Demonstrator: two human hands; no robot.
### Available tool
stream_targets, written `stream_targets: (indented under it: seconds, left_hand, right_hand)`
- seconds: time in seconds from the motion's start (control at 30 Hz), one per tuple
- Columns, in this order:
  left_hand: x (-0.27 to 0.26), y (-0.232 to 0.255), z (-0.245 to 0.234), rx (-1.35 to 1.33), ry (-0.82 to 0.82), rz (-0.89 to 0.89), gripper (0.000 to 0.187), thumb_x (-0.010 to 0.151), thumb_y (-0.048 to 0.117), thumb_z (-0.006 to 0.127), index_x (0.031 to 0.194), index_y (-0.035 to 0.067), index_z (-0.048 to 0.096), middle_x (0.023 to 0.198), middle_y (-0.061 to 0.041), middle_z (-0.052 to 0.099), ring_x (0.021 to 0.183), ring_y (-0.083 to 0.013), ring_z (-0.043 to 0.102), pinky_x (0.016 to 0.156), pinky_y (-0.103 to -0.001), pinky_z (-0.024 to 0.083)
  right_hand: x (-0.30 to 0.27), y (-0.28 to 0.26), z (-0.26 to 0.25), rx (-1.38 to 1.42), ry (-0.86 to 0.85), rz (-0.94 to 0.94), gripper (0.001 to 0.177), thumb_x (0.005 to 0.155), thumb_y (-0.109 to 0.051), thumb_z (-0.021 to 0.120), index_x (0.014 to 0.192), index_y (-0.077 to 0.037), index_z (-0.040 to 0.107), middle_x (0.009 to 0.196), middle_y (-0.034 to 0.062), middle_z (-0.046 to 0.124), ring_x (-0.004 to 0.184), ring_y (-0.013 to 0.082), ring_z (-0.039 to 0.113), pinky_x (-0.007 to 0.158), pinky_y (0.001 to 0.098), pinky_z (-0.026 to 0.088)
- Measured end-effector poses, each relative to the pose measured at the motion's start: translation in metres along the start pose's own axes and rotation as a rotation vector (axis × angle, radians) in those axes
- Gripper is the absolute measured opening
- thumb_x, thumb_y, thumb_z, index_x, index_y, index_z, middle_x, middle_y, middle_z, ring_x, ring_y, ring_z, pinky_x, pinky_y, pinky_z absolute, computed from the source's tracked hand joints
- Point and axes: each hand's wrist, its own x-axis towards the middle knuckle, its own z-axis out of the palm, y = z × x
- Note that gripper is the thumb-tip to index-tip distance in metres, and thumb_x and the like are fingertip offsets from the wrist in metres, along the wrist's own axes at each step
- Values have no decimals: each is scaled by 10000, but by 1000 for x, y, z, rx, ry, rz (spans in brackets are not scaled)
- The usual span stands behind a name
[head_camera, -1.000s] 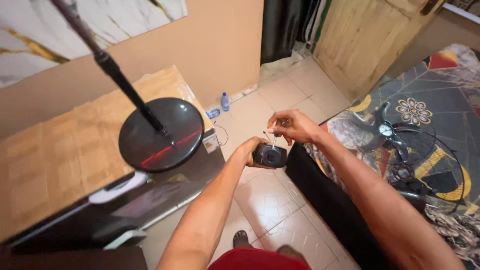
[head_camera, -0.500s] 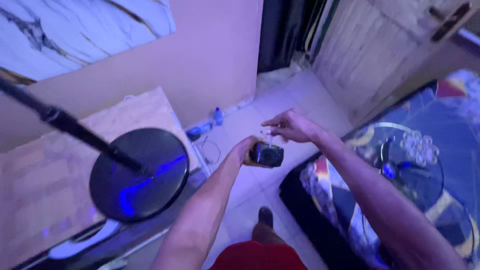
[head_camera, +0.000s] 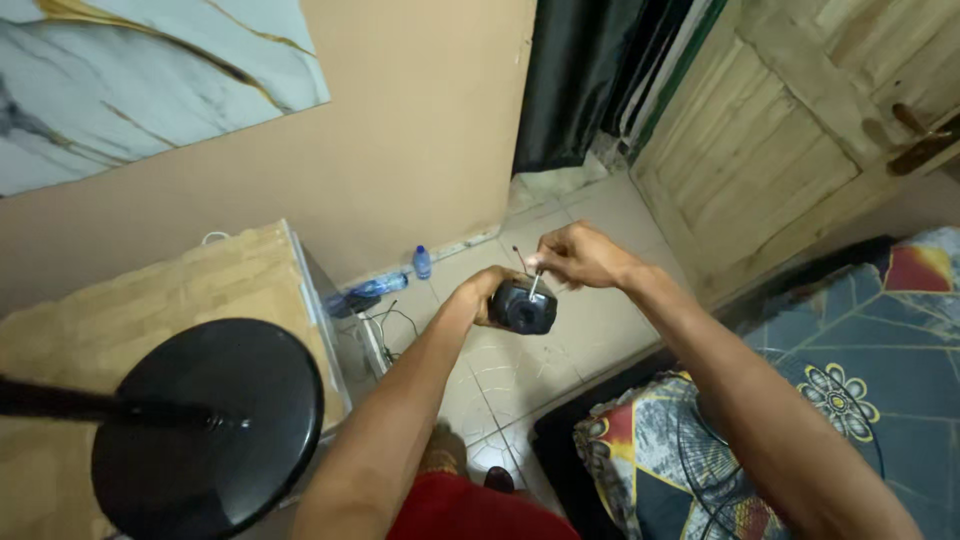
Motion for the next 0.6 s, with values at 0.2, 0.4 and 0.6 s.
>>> stream_targets:
  seconds: [0.2, 0.4, 0.6]
  left_hand:
    - [46, 63, -2, -36, -201, -60, 332, 957, 291, 535, 1160, 74, 682, 997, -112, 763, 875, -256, 751, 827, -507, 619]
    - [107, 152, 0, 83, -184, -76, 336, 989, 328, 534, 1127, 60, 682, 978, -135, 749, 843, -263, 748, 800, -530, 627]
    - [176, 213, -5, 201, -240, -146, 306, 950, 361, 520, 1067, 134, 688, 922, -76, 752, 811, -236, 737, 728, -536, 623]
  right_hand:
    - [53, 38, -27, 103, 176, -137, 284, 948, -212, 708, 1193, -72, 735, 723, 37, 684, 617, 130, 639, 588, 344, 532]
    - [92, 58, -82, 252, 182, 97, 265, 950, -240, 703, 1162, -102, 781, 768, 64, 723, 612, 132, 630, 611, 335, 542]
    - [148, 66, -128, -140, 386, -9, 278, 959, -317, 774, 971, -40, 795, 745, 56, 699, 590, 127, 637, 546, 317, 519]
